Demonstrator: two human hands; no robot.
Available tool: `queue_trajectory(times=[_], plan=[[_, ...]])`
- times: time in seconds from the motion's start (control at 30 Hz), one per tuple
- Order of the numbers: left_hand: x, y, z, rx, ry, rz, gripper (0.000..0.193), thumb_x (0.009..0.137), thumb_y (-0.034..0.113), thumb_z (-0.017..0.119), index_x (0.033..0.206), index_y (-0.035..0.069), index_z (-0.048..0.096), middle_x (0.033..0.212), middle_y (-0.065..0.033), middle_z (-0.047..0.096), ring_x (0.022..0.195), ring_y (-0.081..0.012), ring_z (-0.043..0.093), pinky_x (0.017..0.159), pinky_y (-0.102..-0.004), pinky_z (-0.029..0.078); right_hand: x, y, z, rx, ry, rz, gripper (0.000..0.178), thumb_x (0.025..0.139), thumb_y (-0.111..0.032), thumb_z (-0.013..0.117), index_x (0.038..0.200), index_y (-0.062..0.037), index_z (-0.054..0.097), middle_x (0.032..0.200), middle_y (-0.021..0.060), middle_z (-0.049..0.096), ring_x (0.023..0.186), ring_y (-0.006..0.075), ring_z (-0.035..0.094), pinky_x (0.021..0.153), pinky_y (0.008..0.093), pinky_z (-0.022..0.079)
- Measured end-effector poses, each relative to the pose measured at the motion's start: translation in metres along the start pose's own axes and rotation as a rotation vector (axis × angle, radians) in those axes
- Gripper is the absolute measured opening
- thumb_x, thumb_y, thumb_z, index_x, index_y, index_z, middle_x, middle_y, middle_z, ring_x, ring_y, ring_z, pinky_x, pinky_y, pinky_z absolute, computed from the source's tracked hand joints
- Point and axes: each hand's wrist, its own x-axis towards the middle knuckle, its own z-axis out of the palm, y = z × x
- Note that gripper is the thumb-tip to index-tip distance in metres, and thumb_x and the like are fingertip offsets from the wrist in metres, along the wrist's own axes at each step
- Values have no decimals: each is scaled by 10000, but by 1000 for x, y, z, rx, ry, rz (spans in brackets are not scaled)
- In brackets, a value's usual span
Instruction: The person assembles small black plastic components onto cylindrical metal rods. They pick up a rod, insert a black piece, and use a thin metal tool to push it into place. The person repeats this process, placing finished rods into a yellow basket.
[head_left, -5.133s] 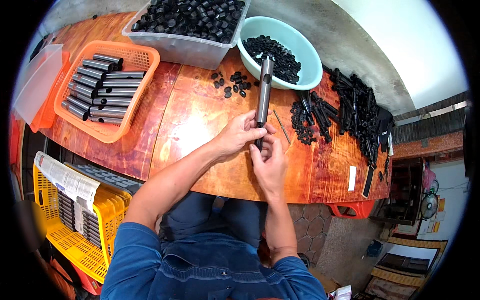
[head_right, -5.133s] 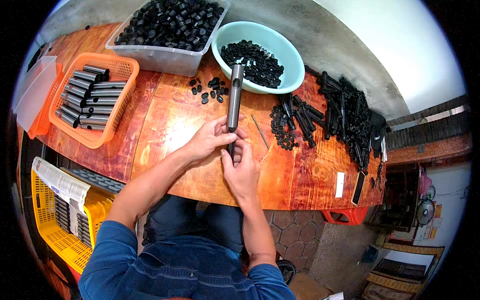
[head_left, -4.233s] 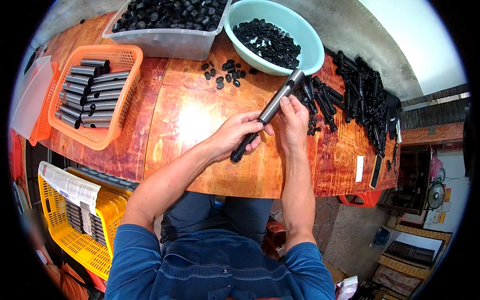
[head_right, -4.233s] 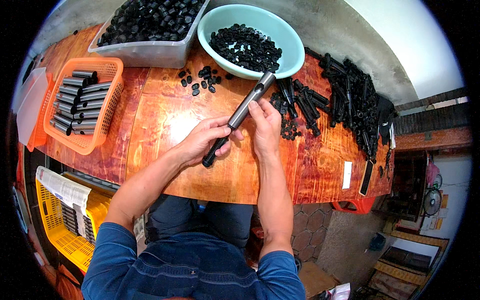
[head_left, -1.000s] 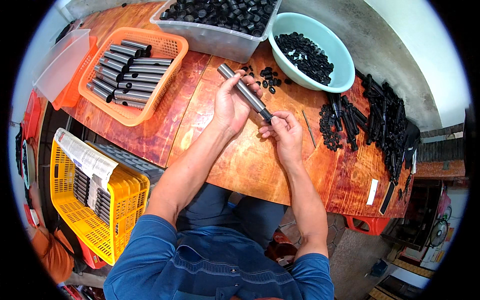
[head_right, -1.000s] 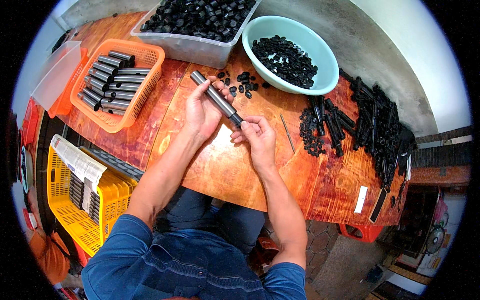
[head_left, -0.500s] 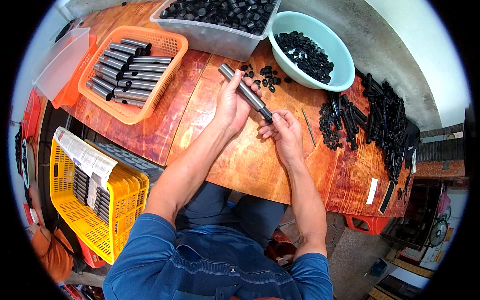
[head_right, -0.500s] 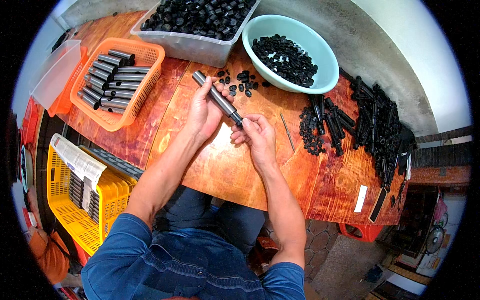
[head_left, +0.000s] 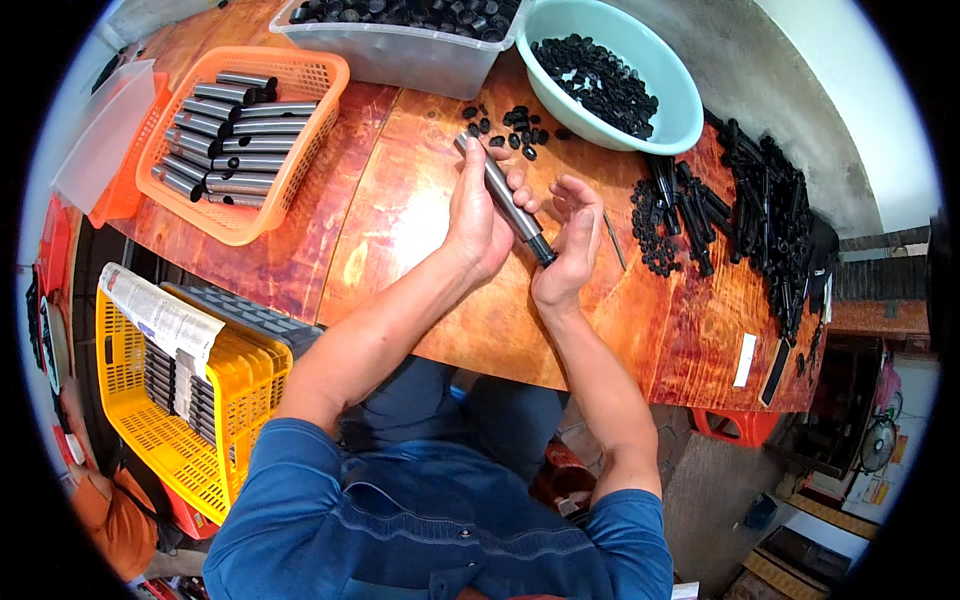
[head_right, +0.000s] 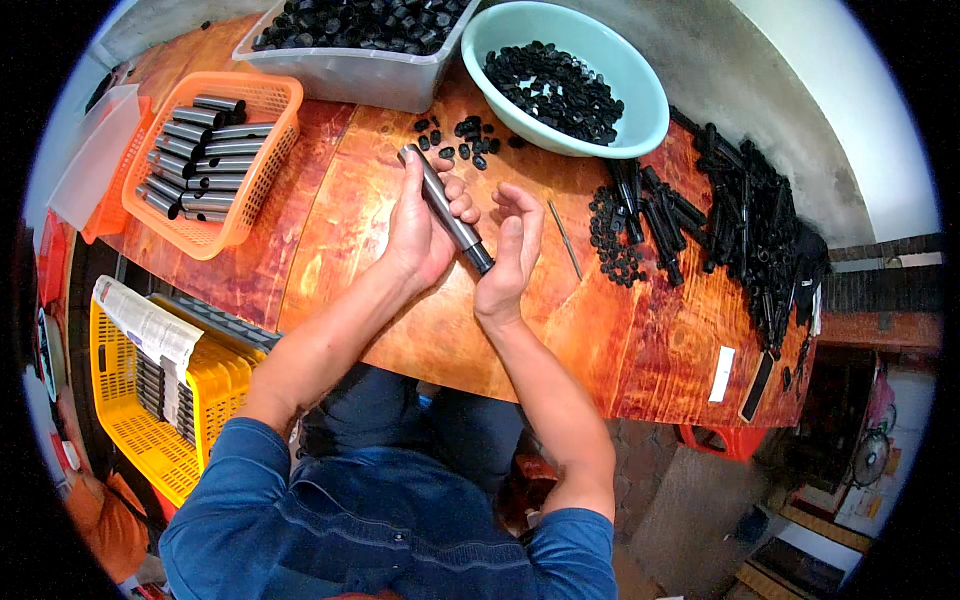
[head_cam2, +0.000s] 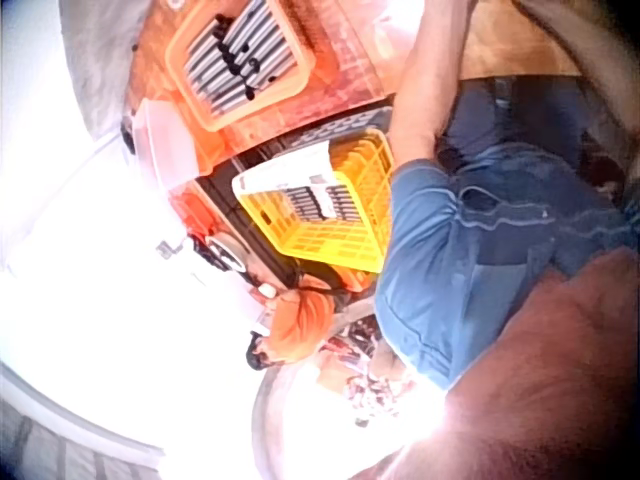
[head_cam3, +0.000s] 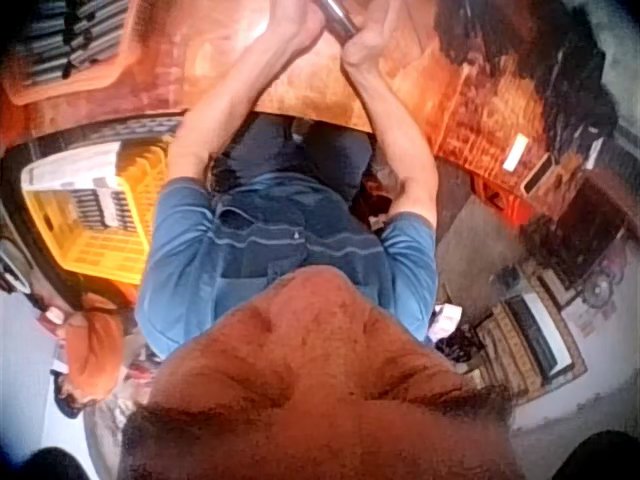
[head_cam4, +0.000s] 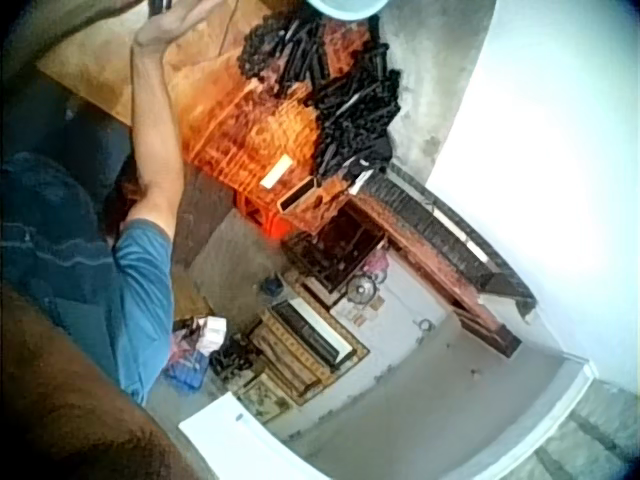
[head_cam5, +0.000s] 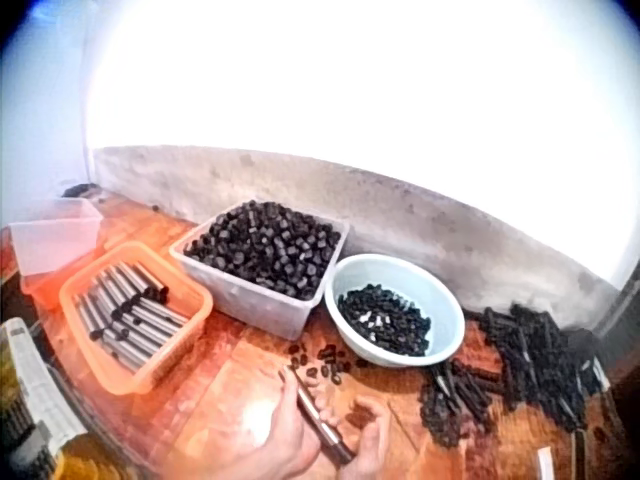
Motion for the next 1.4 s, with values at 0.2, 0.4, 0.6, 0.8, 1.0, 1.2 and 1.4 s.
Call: queue_trajectory(times=[0.2,0.4,0.6,0.8,1.0,1.2,1.4], plan=[[-1,-10,-1,10,58,5,396,1081,521,381,1087,131,447,759,-1,420,648,-116,422,644,-305,428,1,9,0,145,36,66,578,1056,-504,392,1249,21,537,1217,128,565,1147,220,530,1025,372,389],[-10,-26,-3,17,-21,-25,375,1080,497,405,1151,131,448,766,-12,449,647,-124,464,640,-301,469,0,6,3,229,14,137,595,1055,-513,402,1274,28,520,1214,139,560,1151,221,523,1043,373,389],[-13,-27,-2,50,-69,3,368,1085,481,405,1205,135,425,781,-21,458,665,-126,475,650,-300,475,0,8,1,313,11,150,607,1048,-530,434,1280,24,520,1221,147,561,1143,215,533,1052,366,395],[-16,-31,-2,34,-96,11,317,1101,432,392,1235,145,389,787,-28,455,676,-127,466,649,-291,470,-1,5,3,264,32,134,579,1062,-502,423,1282,25,518,1242,155,565,1143,229,545,1061,382,404],[-10,-25,-2,-6,-151,-13,279,1098,375,431,1243,137,415,815,-37,481,707,-143,498,674,-315,484,3,8,3,273,-20,130,591,1069,-495,407,1323,31,497,1291,148,542,1186,236,523,1086,381,381],[3,-2,-6,40,-97,-9,252,1060,322,539,1172,99,508,872,-51,565,798,-189,610,753,-346,550,10,3,-5,373,-76,210,599,1060,-512,427,1354,6,484,1303,128,543,1175,226,540,1056,367,391],[14,13,-17,31,-26,-88,291,1052,416,525,1074,129,568,943,-45,632,839,-170,654,752,-315,552,8,-2,-20,346,-92,210,504,1066,-425,471,1303,17,507,1237,131,580,1058,188,591,921,333,472]])
